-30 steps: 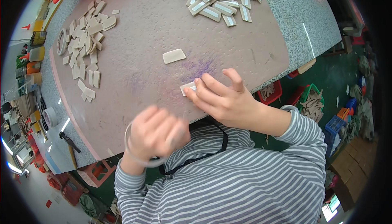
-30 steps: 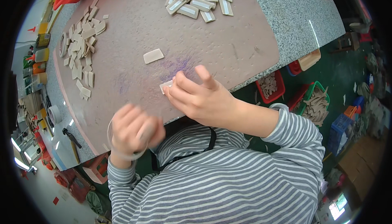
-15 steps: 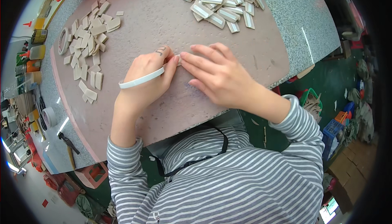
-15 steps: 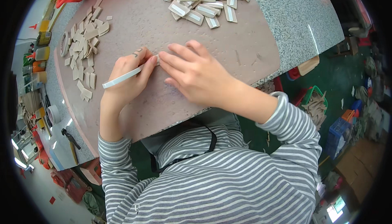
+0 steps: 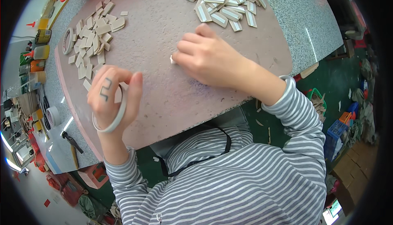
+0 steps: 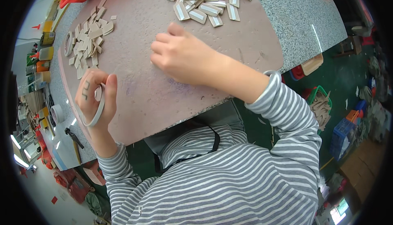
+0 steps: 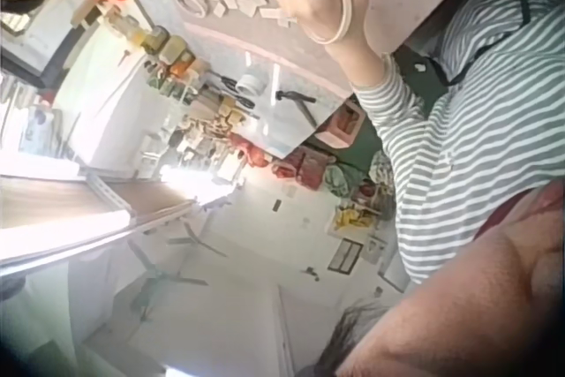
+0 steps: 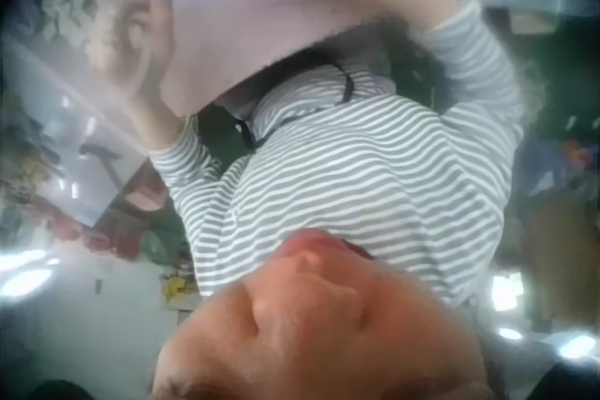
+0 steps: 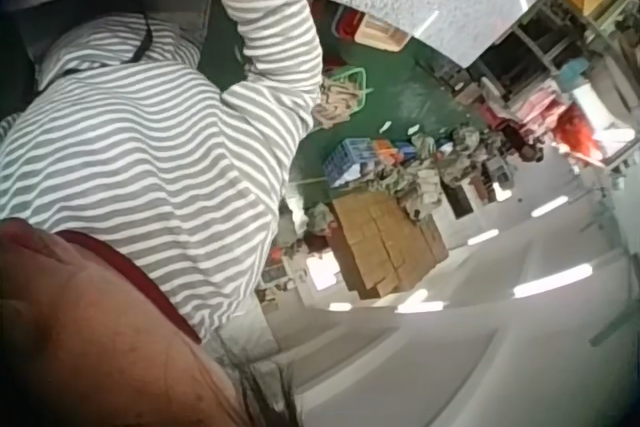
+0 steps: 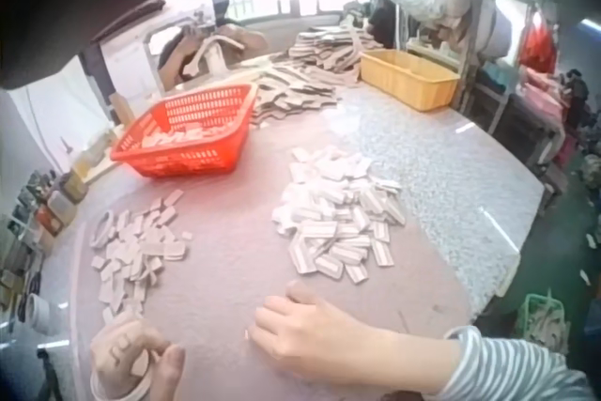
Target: The person applies adhesive tape onto small rectangular pads by hand, presses each strip down, and stacks the taped pads into a pile on the work surface.
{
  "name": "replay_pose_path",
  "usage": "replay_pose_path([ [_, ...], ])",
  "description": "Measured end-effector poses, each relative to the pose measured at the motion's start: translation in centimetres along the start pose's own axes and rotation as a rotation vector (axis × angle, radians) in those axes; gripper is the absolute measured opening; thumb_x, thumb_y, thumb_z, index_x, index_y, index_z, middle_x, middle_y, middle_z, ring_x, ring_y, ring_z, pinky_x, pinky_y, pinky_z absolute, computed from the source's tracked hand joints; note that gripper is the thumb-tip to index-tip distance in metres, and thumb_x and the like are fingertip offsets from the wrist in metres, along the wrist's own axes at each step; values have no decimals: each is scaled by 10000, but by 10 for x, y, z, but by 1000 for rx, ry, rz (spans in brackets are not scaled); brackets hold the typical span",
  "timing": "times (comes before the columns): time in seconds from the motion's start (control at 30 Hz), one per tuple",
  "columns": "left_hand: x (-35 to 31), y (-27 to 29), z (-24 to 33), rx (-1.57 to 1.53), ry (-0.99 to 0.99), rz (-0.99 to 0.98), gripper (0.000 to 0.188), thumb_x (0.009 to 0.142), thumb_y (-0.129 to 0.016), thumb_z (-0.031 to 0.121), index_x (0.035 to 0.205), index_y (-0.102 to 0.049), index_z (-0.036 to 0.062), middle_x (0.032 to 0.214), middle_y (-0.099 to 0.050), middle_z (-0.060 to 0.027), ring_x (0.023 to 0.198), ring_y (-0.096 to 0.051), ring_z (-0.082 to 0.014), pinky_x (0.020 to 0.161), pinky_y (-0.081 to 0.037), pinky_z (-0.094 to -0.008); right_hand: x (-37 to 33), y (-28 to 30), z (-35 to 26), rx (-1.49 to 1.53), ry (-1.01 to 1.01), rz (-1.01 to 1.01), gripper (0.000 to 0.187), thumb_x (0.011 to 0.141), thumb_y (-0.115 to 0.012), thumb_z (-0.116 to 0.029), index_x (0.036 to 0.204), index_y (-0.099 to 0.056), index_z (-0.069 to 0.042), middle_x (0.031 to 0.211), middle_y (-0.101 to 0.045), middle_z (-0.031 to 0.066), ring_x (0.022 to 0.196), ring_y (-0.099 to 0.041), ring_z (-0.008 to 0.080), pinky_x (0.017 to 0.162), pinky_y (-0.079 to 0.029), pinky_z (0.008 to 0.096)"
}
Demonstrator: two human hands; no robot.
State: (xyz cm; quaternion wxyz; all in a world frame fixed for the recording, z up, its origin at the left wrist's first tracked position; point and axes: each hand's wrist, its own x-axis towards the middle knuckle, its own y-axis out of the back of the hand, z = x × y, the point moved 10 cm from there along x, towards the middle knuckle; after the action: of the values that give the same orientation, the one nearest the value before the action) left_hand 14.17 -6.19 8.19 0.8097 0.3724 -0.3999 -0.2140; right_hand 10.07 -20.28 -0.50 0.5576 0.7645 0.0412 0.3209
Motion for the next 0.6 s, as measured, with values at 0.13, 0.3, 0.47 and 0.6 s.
replay_pose_path([
  [0.13, -32, -2, -30, -92, 237, -23, 170, 907, -744, -16, 800, -613, 2, 684, -611, -89, 629, -575, -159, 581, -438, -316, -10, 7, -4, 371, -104, 64, 104, 838, -710, -86, 932, -745, -60, 919, -629, 56, 898, -620, 266, 838, -469, 389],
  [0.3, -43, -100, -26, -605, 550, -446, 205, 1086, -583, 165, 956, -629, 14, 674, -572, -2, 624, -524, -72, 568, -411, -261, -33, 29, 15, 401, -416, 283, 131, 887, -731, -64, 1003, -772, -21, 998, -636, 126, 931, -636, 294, 828, -518, 403],
  [0.47, -33, -117, -22, -400, 528, -475, 219, 1065, -617, 189, 940, -646, 11, 662, -604, -59, 583, -563, -140, 563, -438, -302, -56, 34, 13, 373, -370, 126, 351, 900, -762, -135, 1240, -731, -53, 1150, -654, 117, 1089, -632, 285, 951, -485, 436],
  [0.6, -24, -103, -3, 3, 285, -360, 212, 978, -719, 193, 879, -634, 26, 666, -615, -86, 576, -593, -248, 586, -461, -361, -55, 21, -20, 85, -123, -37, 417, 929, -739, -310, 1287, -725, -98, 1325, -694, 59, 1269, -602, 228, 1154, -317, 521],
])
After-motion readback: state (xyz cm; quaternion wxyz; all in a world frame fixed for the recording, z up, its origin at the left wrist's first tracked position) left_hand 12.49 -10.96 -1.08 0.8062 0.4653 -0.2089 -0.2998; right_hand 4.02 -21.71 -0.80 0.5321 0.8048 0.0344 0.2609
